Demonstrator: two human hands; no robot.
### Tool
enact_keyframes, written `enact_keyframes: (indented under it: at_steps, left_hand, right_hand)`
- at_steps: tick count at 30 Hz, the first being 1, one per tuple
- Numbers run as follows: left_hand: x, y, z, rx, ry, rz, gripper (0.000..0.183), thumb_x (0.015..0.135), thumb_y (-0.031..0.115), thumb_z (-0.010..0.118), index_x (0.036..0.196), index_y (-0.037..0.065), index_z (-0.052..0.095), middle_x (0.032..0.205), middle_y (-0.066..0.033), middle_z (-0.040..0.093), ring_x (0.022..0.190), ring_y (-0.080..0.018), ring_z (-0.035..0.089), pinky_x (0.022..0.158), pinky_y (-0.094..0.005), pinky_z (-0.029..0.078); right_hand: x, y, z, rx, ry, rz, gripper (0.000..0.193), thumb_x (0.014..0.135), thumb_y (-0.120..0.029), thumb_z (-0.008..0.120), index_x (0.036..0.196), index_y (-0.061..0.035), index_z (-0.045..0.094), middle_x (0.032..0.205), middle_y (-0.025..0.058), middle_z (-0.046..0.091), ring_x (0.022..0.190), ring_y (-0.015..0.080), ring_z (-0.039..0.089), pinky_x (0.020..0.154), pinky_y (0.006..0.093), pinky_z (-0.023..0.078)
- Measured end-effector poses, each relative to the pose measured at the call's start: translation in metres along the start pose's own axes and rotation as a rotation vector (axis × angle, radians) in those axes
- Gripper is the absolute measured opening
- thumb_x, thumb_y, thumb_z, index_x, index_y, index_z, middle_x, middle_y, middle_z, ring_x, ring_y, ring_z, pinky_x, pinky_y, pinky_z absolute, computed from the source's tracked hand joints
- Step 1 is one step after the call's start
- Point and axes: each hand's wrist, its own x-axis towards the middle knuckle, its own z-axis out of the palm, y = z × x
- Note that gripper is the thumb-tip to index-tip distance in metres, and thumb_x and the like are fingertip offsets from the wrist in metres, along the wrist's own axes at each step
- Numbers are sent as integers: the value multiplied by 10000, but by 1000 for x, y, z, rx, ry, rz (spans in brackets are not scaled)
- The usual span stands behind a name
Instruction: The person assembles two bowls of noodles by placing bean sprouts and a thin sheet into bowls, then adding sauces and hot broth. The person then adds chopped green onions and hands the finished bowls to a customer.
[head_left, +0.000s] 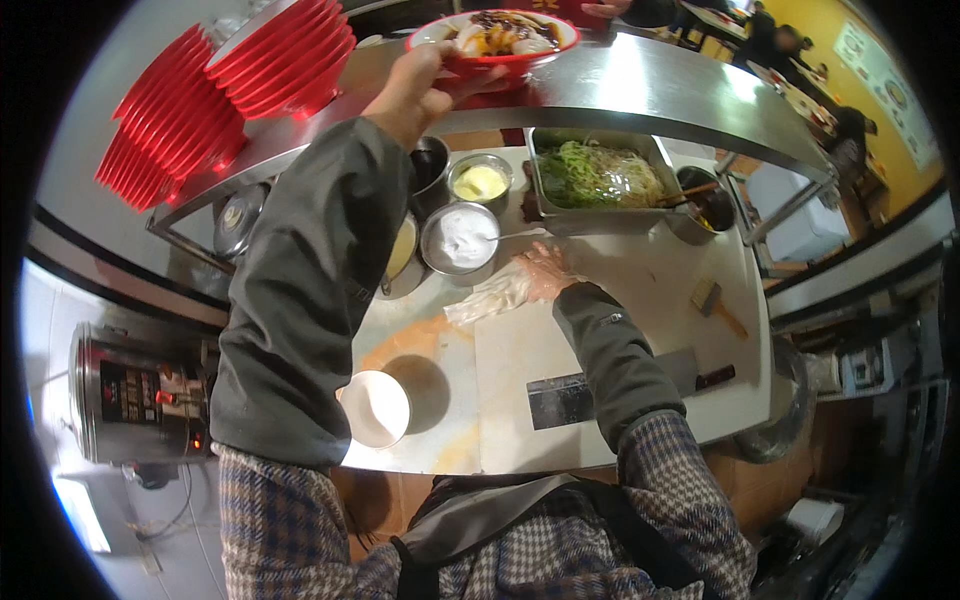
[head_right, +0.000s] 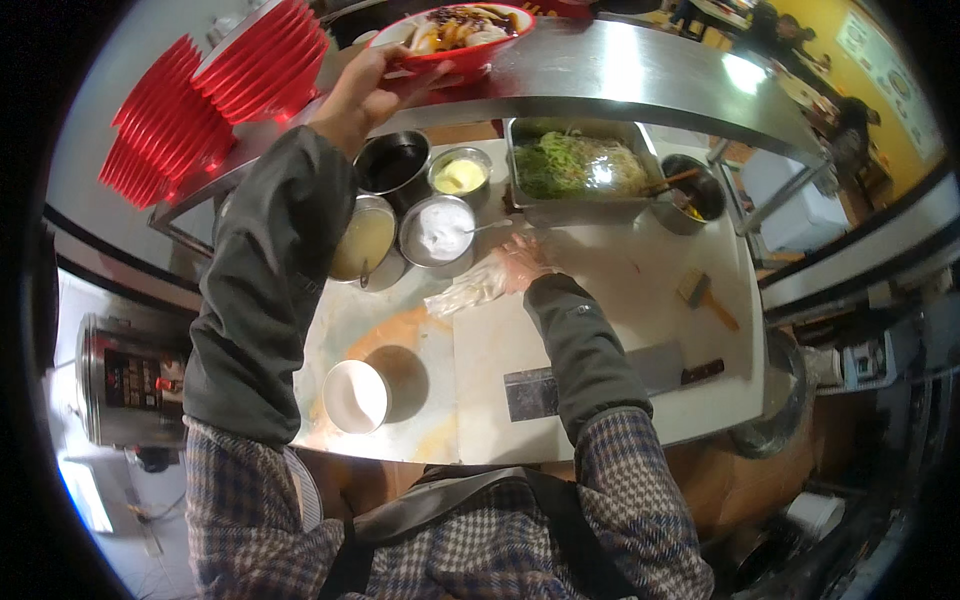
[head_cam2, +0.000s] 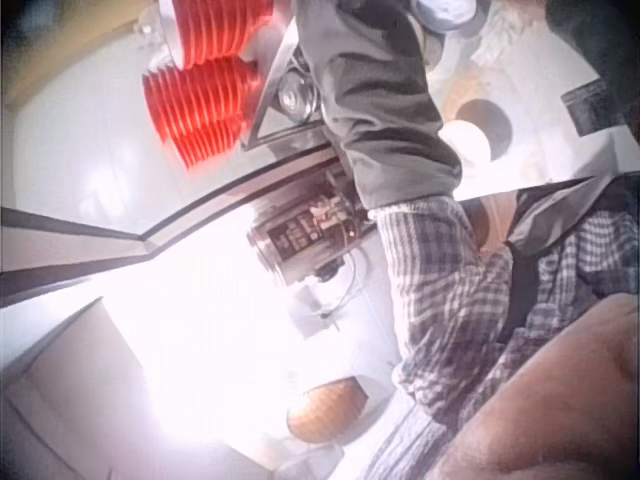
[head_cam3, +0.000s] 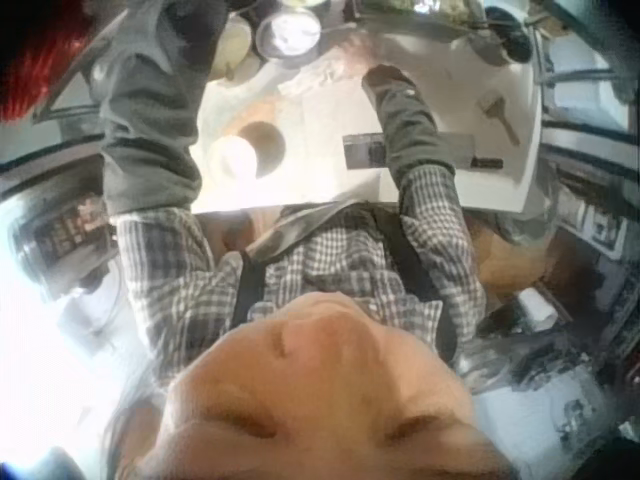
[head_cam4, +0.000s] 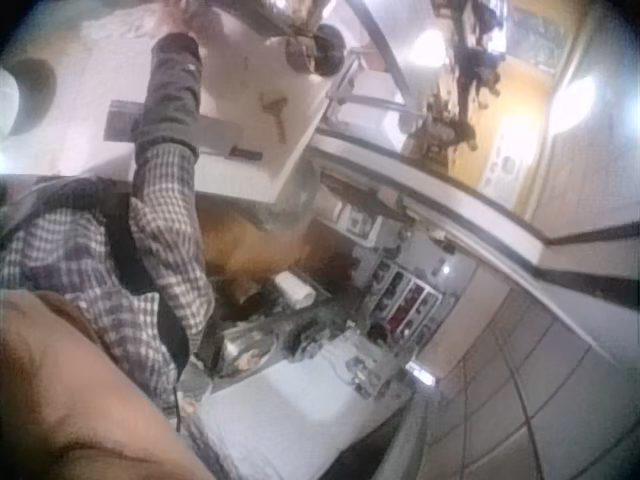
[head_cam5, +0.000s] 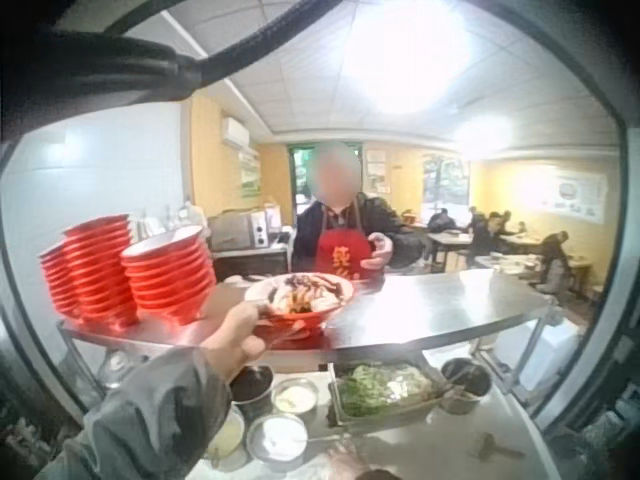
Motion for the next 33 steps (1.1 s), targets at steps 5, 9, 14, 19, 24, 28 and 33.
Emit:
enact_keyframes:
  at_steps: [5, 9, 14, 19, 24, 28, 33]
  left_hand:
    - [18, -13, -6, 12, -53, 33, 396, 924, -27, 448, 1286, -150, 343, 1219, -322, 486, 1082, -501, 566, 839, -558, 612]
    - [-25, -23, -34, -22, -320, 21, 399, 993, 236, 524, 1267, -51, 484, 1167, -241, 600, 980, -340, 648, 803, -453, 588]
    - [-168, -49, -160, 377, -717, -107, 458, 965, 253, 594, 1331, -7, 504, 1230, -161, 622, 1034, -247, 653, 881, -357, 540]
    - [-254, -40, -396, 211, -266, -405, 381, 992, 220, 548, 1276, -32, 523, 1216, -181, 613, 1031, -269, 657, 852, -343, 560]
    - [-220, -23, -602, -108, 449, 93, 363, 970, 216, 591, 1245, 13, 469, 979, -113, 613, 947, -264, 663, 882, -367, 563]
    - [-166, -3, -654, -148, 522, 175, 595, 933, 153, 623, 1397, 76, 259, 1086, -139, 616, 926, -242, 665, 814, -352, 592]
    - [-170, 9, -640, -76, 621, 114, 507, 887, -34, 441, 1365, 115, 357, 1185, -133, 586, 907, -248, 667, 704, -312, 607]
  right_hand:
    - [2, 14, 27, 4, 202, -135, 347, 751, -185, 663, 1085, -93, 680, 1033, 107, 685, 1215, 315, 496, 1040, 530, 337]
    - [-38, 3, 21, 194, 693, -373, 346, 672, -65, 738, 1003, -97, 640, 918, 81, 638, 920, 331, 591, 927, 489, 430]
    - [-78, -45, -26, 508, 432, -113, 496, 648, 36, 703, 1135, -14, 622, 1081, 148, 624, 1000, 316, 608, 887, 379, 484]
    - [-79, -127, -51, 1163, 329, 26, 559, 684, 49, 653, 1234, 82, 554, 1167, 128, 623, 1069, 232, 613, 937, 333, 496]
    - [-45, -242, -90, 1599, 330, -129, 644, 708, 25, 651, 1321, 88, 464, 1249, 141, 575, 1152, 241, 573, 1006, 358, 461]
    - [12, -345, -127, 1717, 316, -204, 629, 772, 3, 610, 1367, 70, 417, 1257, 142, 557, 1148, 248, 572, 985, 359, 483]
    - [117, -457, -121, 1972, 183, -218, 604, 832, 32, 506, 1421, 22, 375, 1281, 143, 550, 1172, 226, 566, 954, 318, 508]
